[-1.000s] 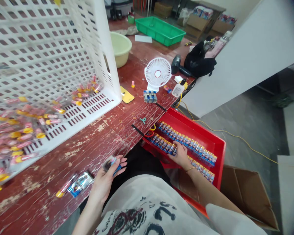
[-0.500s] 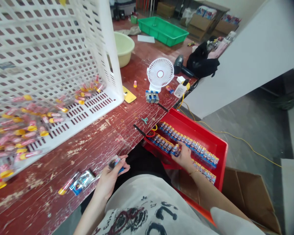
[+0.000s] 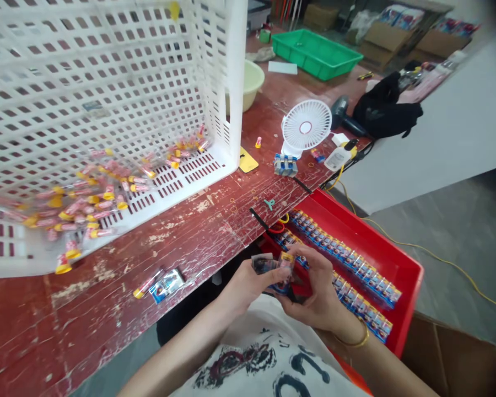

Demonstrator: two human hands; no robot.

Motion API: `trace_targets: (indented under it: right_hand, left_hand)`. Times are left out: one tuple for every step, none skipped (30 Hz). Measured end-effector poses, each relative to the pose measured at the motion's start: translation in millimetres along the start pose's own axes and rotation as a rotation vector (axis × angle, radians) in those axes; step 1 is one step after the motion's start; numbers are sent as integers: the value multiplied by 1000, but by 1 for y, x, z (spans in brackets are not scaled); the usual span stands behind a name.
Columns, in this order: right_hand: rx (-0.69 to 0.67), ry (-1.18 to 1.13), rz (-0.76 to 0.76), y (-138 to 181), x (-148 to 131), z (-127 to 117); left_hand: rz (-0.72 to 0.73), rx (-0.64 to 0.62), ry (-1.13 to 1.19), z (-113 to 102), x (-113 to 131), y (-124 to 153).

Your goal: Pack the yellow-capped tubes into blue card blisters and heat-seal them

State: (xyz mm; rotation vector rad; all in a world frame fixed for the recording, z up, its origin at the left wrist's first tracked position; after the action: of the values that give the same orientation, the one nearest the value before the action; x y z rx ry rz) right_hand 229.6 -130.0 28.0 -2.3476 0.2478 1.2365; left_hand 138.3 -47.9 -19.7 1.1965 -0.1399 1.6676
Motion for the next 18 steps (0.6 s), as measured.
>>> trace_targets:
  right_hand:
    - [-5,4,5,0,1,0]
    - [-9,7,10,1,1,0]
    - [-11,8,13,1,1,0]
    - [-12,6,15,1,1,-1]
    - [-10,2,16,1,0,-1]
    - [-7,1,16,1,-1,-1]
    - [-6,1,18,0,-1,-1]
    - [-6,3,20,0,-2,0]
    - [-7,9,20,0,-2,0]
    - [-8,16,19,0,-1,-1]
    - [-7,23,17,0,-1,-1]
    - [-5,29,13,0,-1,-1]
    - [-2,36,9,0,-1,-2]
    - [-1,42,5,0,-2,-2]
    - [-5,47,5,0,-3,-1]
    - [-11,52,5,0,-5,-1]
    - [-16,55,6,0,-6,0]
    - [-19,56,8,-1,-6,1]
  left_hand:
    - [-2,6,4,0,0,0]
    - [-7,5,9,0,0,1]
    - [-12,6,12,0,1,1]
    - [-15,7,13,0,1,0]
    - [-15,5,12,1,1,0]
    - [-13,2,10,1,2,0]
    - [-9,-1,7,2,3,0]
    - [-7,-2,6,2,3,0]
    - [-4,0,6,2,3,0]
    - [-3,1,5,2,3,-1]
    - [-2,3,4,2,3,-1]
    - [1,3,3,1,3,-1]
    - [3,2,2,1,3,-1]
    - [6,2,2,1,3,-1]
    - [10,2,2,1,3,-1]
    - [15,2,2,1,3,-2]
    - [18,2,0,1,3,-2]
    - [15,1,-1,1,3,-2]
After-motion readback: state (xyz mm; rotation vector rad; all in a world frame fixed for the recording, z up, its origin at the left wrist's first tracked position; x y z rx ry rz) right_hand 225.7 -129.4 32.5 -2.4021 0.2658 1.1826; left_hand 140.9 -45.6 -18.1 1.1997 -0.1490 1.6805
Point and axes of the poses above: each hand's wrist, its own y-axis away from the middle knuckle, its own z-axis out of the palm, x = y × z, the point moved 6 cm from there along -y, towards the middle knuckle, and after that the axes turned 6 degrees about z, right-handed, at the moved point
